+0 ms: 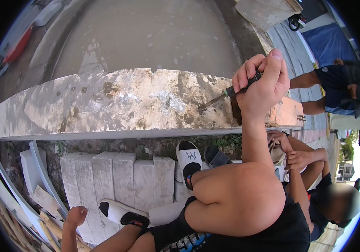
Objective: The person uses a scraping tool to clean the surface of a concrete ledge, moving the tool back and forth to remove residue.
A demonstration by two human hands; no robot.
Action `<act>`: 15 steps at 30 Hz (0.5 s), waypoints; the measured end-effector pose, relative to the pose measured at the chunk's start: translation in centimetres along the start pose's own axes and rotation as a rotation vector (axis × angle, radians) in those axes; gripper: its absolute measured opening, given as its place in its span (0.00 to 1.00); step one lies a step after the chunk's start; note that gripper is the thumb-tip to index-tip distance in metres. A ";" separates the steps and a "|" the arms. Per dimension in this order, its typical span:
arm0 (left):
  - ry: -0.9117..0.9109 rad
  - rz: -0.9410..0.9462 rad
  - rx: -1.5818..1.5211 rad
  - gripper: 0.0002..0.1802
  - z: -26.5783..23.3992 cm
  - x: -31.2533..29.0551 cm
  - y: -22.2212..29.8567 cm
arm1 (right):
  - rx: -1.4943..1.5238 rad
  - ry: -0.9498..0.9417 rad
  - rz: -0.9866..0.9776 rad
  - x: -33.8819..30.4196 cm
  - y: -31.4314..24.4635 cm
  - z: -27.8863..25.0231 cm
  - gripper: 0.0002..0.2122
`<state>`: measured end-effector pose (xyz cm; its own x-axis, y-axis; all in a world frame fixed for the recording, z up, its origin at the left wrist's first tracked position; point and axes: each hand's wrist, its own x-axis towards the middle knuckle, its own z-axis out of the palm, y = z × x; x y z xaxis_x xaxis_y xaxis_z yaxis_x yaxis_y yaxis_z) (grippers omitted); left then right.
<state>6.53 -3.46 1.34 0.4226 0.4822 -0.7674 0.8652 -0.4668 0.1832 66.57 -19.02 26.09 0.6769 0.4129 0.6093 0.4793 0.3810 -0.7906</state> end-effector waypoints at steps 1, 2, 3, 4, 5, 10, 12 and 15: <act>0.003 0.001 -0.004 0.11 0.0 0.1 0.1 | 0.044 0.060 0.026 0.3 -0.1 -0.2 0.18; 0.017 -0.008 -0.043 0.10 0.0 0.2 0.1 | 0.088 0.120 0.052 0.5 -0.1 -0.3 0.19; 0.031 -0.016 -0.082 0.10 0.0 0.2 0.2 | 0.059 0.007 -0.003 -0.6 -0.4 0.2 0.19; 0.032 -0.016 -0.078 0.10 0.1 0.2 0.0 | 0.060 0.012 -0.004 -1.6 -0.8 0.6 0.19; 0.032 -0.023 -0.069 0.10 0.3 0.2 -0.2 | -0.093 -0.130 -0.155 -2.4 -1.2 0.9 0.18; 0.012 0.016 -0.016 0.10 0.6 0.3 -0.2 | 0.252 0.137 0.029 0.1 -0.1 -0.4 0.16; 0.029 0.013 -0.067 0.10 0.7 0.3 0.2 | 0.256 0.130 0.033 -1.1 -0.6 -0.7 0.16; 0.015 -0.012 -0.074 0.10 0.8 0.3 -0.1 | -0.074 -0.216 -0.309 -3.2 -1.0 0.2 0.18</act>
<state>6.34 -3.83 0.57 0.4159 0.4985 -0.7606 0.8874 -0.4053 0.2197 63.82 -20.50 24.96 0.3642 0.4559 0.8121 0.6870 0.4572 -0.5647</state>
